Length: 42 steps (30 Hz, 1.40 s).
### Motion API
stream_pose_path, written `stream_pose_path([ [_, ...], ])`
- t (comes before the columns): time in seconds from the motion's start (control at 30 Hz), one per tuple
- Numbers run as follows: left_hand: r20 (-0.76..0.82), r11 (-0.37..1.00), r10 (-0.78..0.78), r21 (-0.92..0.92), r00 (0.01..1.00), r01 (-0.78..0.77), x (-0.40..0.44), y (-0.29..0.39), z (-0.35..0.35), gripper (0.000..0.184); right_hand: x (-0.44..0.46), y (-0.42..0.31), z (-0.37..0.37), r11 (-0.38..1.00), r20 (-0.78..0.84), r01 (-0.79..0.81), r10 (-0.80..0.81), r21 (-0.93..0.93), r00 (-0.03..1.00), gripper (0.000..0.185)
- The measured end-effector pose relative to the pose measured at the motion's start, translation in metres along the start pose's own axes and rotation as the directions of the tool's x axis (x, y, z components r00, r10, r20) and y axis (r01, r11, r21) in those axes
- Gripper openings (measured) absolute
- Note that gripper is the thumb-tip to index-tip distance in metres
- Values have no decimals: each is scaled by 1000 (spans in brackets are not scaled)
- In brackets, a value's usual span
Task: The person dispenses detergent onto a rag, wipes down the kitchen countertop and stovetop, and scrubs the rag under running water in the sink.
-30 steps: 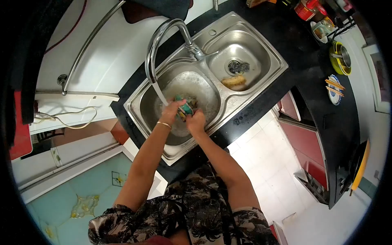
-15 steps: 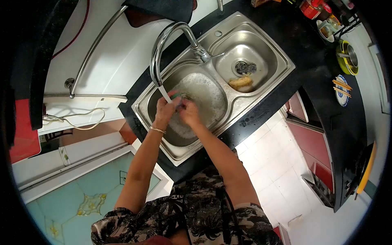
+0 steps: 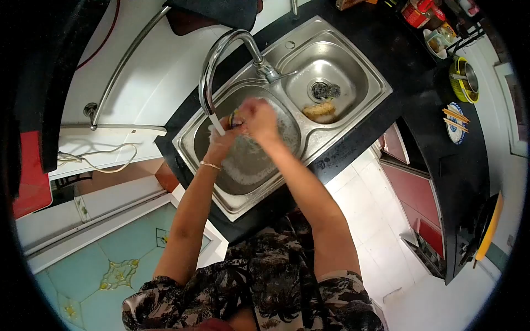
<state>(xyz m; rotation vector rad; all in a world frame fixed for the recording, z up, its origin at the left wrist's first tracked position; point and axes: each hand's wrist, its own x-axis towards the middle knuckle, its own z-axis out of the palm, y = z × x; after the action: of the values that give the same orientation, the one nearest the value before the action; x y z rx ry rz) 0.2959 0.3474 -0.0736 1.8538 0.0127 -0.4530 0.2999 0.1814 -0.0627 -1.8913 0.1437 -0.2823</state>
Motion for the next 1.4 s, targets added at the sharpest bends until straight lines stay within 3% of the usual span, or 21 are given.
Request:
stream_pose_path([
  [0.07,-63,950,-8,311,998,27,-4,23,2,38,41,35,-14,897,-172,-314,378,311,910,23],
  [0.13,-94,737,67,676,993,14,-14,48,4,40,84,79,-23,876,-306,-400,472,270,827,30],
  [0.23,36,600,323,765,946,-234,-21,32,-5,42,118,65,-32,913,-256,-406,382,-47,888,36],
  [0.33,83,537,486,757,870,-372,-27,31,-6,36,106,6,-42,895,-248,-255,171,-367,954,44],
  [0.37,70,553,493,745,867,-374,-29,28,-4,34,94,18,-35,938,-225,-241,186,-251,956,50],
  [0.43,38,576,526,718,849,-389,-22,22,1,29,53,46,-1,820,-77,-443,447,-364,891,54],
  [0.47,57,614,507,676,860,-407,-20,15,4,28,21,71,23,797,-70,-540,543,-272,837,58],
  [0.5,79,650,486,633,871,-420,-19,5,5,28,3,55,30,552,85,-833,830,23,552,55],
  [0.57,186,709,403,555,896,-434,-22,2,1,27,-15,60,47,134,412,-945,875,300,255,51],
  [0.63,355,765,281,479,892,-431,-28,14,-6,27,-32,116,78,112,534,-893,766,436,357,47],
  [0.7,279,930,263,180,924,-319,-30,10,-19,25,-34,127,82,143,569,-946,769,292,292,45],
  [0.77,136,983,170,-97,976,-158,-29,8,-31,22,-42,133,89,111,653,-943,695,314,300,44],
  [0.83,-59,943,-12,-334,998,-8,-20,25,-45,19,-52,121,101,-9,754,-876,512,482,410,43],
  [0.93,-58,982,-33,-185,998,21,-3,5,-54,28,-40,29,45,-130,874,-933,412,335,256,39],
  [0.97,15,990,-56,-128,998,57,4,-23,-59,40,-45,18,41,-218,882,-899,379,379,280,39],
  [1.0,105,881,-187,-421,977,214,1,-22,-55,42,-52,8,42,-307,886,-855,348,417,307,39],
  [1.07,377,371,-329,-791,866,486,-18,-21,-47,46,-64,-6,44,-431,892,-783,267,449,365,42],
  [1.1,300,294,-170,-894,939,339,-12,-60,-35,52,-69,-11,46,-467,894,-762,213,447,394,43],
  [1.17,329,307,-43,-894,943,326,-22,-47,-18,52,-79,-29,43,-510,853,-691,217,513,474,44],
  [1.27,357,310,154,-903,921,298,-39,-6,3,51,-93,-32,47,-622,864,-604,300,498,403,41],
  [1.4,316,219,371,-944,873,248,-24,-34,7,50,-104,-14,46,-670,880,-613,131,419,457,33],
])
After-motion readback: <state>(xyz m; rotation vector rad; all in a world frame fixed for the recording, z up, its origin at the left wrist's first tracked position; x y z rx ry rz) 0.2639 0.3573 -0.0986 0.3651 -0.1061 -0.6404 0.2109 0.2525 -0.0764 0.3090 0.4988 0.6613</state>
